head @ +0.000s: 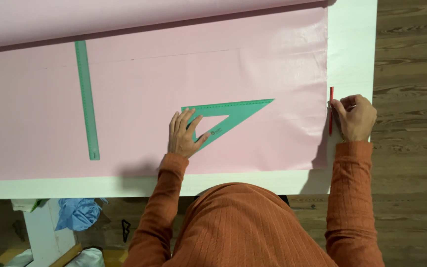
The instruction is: Measuring, marking, and cutting a roll of pink leather material on a workshop table.
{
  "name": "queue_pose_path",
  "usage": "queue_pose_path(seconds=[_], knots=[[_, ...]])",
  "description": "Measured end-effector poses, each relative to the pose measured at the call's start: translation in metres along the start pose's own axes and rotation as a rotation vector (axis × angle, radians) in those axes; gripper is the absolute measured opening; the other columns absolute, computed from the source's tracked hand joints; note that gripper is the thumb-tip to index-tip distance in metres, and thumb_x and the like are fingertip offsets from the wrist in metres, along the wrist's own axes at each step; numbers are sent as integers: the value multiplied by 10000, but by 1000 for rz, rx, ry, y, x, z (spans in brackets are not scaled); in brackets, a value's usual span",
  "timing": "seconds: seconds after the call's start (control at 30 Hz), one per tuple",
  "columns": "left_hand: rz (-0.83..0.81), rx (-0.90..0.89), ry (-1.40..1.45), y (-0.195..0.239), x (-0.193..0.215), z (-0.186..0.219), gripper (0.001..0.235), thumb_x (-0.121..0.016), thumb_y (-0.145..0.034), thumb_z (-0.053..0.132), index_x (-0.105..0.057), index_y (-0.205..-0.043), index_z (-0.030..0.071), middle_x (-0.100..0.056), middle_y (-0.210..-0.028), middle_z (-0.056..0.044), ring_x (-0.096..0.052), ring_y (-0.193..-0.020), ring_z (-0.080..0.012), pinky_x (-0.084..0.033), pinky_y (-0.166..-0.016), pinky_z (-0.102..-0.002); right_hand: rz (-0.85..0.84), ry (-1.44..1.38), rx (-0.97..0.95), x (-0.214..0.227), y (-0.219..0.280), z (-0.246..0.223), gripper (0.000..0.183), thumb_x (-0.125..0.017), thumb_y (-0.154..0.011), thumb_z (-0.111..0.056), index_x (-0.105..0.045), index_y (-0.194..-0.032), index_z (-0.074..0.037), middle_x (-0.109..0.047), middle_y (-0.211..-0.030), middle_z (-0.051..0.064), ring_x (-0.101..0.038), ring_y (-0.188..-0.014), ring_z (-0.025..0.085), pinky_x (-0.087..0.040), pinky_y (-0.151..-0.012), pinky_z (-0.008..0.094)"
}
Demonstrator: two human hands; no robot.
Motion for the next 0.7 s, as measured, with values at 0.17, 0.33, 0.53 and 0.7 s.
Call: queue_pose_path(seconds=[0.17,0.33,0.53,0.7], knots=[[-99,-11,-24,18,-1,3,689,-740,-865,548,-604,-1400,137,-437,-1568,-133,-330,-1497,-303,-193,-1271,-532,-41,66,116,-9,-17,-35,285,-827,-1018,-265,-746,-958,2,-758,-970,168,-712,-781,250,-580,-745,382],[-145,-35,-49,21,-13,1,751,-669,-898,616,-539,-1486,167,-355,-1635,-134,-265,-1533,-301,-161,-1282,-515,-12,352,146,-31,-59,-21,201,-790,-1004,-193,-740,-988,1,-719,-908,148,-670,-699,248,-562,-612,407],[-152,-27,-26,23,-17,-2,767,-653,-897,643,-532,-1487,167,-352,-1640,-120,-259,-1540,-288,-178,-1288,-480,138,-584,-80,5,-93,-1,162,-575,-1165,-182,-523,-1117,-36,-683,-966,98,-704,-788,176,-597,-675,297],[-140,-32,-27,21,-14,0,784,-647,-891,652,-523,-1487,158,-361,-1631,-113,-269,-1532,-279,-189,-1286,-477,143,-346,16,41,-51,22,114,-565,-1137,-96,-517,-1199,-14,-687,-1132,149,-664,-921,213,-611,-749,328]])
Point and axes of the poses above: each hand's wrist, its own y-axis away from the middle knuckle, its own x-axis out of the back of the hand, z = x × y, the point moved 8 cm from there along -y, towards the middle knuckle
